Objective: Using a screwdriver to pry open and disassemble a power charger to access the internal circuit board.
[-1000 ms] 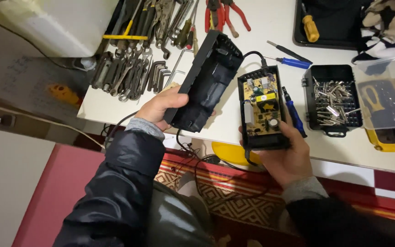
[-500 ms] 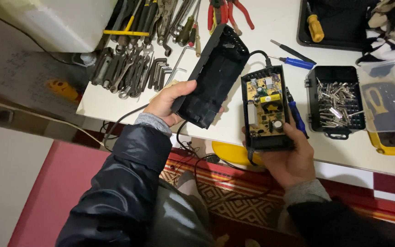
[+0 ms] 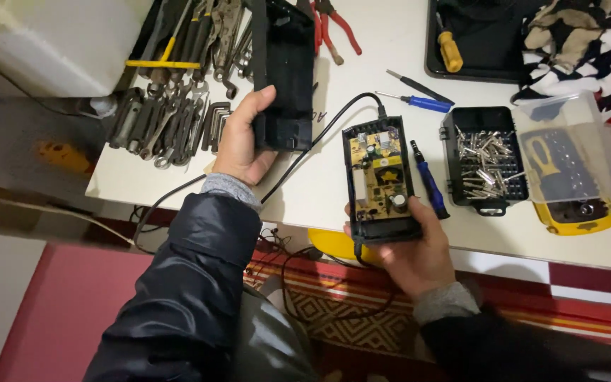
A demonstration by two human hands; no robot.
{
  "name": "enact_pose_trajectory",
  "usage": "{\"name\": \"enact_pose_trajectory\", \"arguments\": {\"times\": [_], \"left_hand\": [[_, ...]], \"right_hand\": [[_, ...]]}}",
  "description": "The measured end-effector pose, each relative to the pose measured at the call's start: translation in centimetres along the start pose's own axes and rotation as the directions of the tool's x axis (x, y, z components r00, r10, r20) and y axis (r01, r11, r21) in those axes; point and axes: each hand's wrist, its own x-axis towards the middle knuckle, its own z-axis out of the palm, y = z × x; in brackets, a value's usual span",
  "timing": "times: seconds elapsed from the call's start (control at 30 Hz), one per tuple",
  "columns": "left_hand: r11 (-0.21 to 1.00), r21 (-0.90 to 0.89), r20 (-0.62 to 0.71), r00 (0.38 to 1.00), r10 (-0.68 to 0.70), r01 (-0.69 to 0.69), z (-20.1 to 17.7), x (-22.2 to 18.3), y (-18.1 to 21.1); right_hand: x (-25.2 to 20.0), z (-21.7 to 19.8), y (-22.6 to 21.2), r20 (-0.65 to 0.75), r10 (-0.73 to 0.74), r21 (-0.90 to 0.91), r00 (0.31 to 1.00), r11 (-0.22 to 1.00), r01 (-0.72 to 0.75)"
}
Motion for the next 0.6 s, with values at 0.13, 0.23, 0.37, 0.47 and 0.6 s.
{"name": "enact_pose_trajectory", "arguments": {"times": [0.13, 0.23, 0.37, 0.47, 0.6], "left_hand": [[0.999, -0.042, -0.073, 0.997, -0.022, 0.019, 1.9, -0.9, 0.2], [0.998, 0.03, -0.031, 0.998, 0.046, -0.046, 2.0, 0.5, 0.0], [0.924, 0.313, 0.091, 0.976, 0.199, -0.217, 4.1, -0.3, 1.1], [0.876, 0.4, 0.086, 0.963, 0.256, -0.268, 4.9, 0.8, 1.1], [0.807, 0.538, 0.076, 0.968, 0.24, -0.243, 5.5, 2.6, -0.2]], "right_hand": [[-0.3, 1.5, 0.0, -0.243, 0.035, 0.012, 0.969, 0.999, -0.033], [-0.4, 1.4, -0.2, -0.138, 0.05, 0.037, 0.989, 0.998, -0.046], [1.0, -3.2, 0.3, 0.305, -0.041, -0.011, 0.952, 0.999, 0.046], [1.0, -3.5, 0.5, 0.305, -0.008, -0.014, 0.952, 1.0, 0.013], [1.5, -4.0, 0.9, 0.269, 0.019, -0.018, 0.963, 1.0, -0.015]]}}
